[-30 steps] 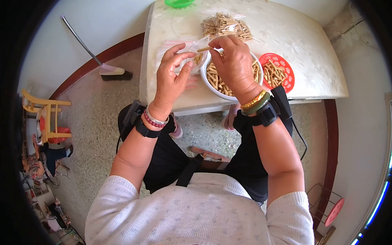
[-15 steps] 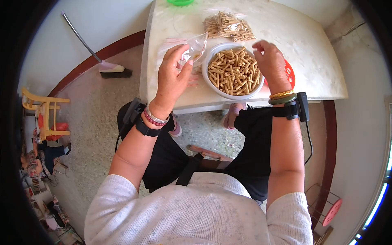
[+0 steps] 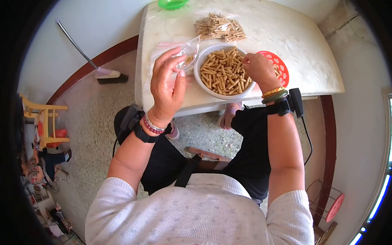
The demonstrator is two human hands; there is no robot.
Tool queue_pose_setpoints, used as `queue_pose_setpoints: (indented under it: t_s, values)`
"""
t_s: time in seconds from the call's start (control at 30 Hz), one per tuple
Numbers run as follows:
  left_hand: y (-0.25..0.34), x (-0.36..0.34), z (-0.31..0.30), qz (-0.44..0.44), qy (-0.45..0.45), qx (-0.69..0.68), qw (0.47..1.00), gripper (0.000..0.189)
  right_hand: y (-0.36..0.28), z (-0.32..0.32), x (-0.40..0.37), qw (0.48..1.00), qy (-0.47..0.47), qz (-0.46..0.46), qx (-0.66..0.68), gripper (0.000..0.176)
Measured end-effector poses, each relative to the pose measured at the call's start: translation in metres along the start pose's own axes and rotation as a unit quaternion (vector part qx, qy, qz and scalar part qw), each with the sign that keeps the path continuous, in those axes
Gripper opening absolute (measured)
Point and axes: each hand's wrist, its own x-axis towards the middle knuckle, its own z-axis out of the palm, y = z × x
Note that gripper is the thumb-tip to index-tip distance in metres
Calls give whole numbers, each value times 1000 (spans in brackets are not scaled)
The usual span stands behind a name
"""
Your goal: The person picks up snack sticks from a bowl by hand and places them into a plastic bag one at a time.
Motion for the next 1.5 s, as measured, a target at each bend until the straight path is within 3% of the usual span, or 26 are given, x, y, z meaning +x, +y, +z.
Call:
queue_pose_setpoints:
  t_s: [0.1, 0.27, 0.33, 0.47, 0.53, 0.67, 0.83, 1.13, 1.5]
  values:
    - [2, -2, 2, 32, -7, -10, 999, 28, -12, 1, -7, 999, 5, 12, -41, 19]
    - [7, 0, 2, -8, -16, -78, 997, 27, -18, 2, -10, 997, 1, -15, -74, 16]
    - [6, -1, 1, -12, -16, -85, 996, 27, -18, 5, -8, 994, -37, -72, 73, 15]
    - [7, -1, 0, -18, -21, -99, 995, 27, -27, 5, -11, 977, -42, -85, 193, 13]
    - [4, -4, 2, -28, -34, -115, 992, 27, -31, 4, -12, 934, -28, -87, 344, 15]
    - [5, -4, 3, -58, -56, -108, 991, 27, -45, -10, -23, 892, -60, -50, 445, 16]
    - [5, -4, 4, -87, -79, -110, 987, 20, -57, -19, -32, 797, -106, -117, 583, 16]
    - [3, -10, 11, -110, -126, -125, 978, 15, -80, -23, -45, 758, -134, -166, 616, 17]
    - [4, -7, 9, -125, -106, -104, 981, 10, -82, -23, -48, 789, -124, -159, 581, 16]
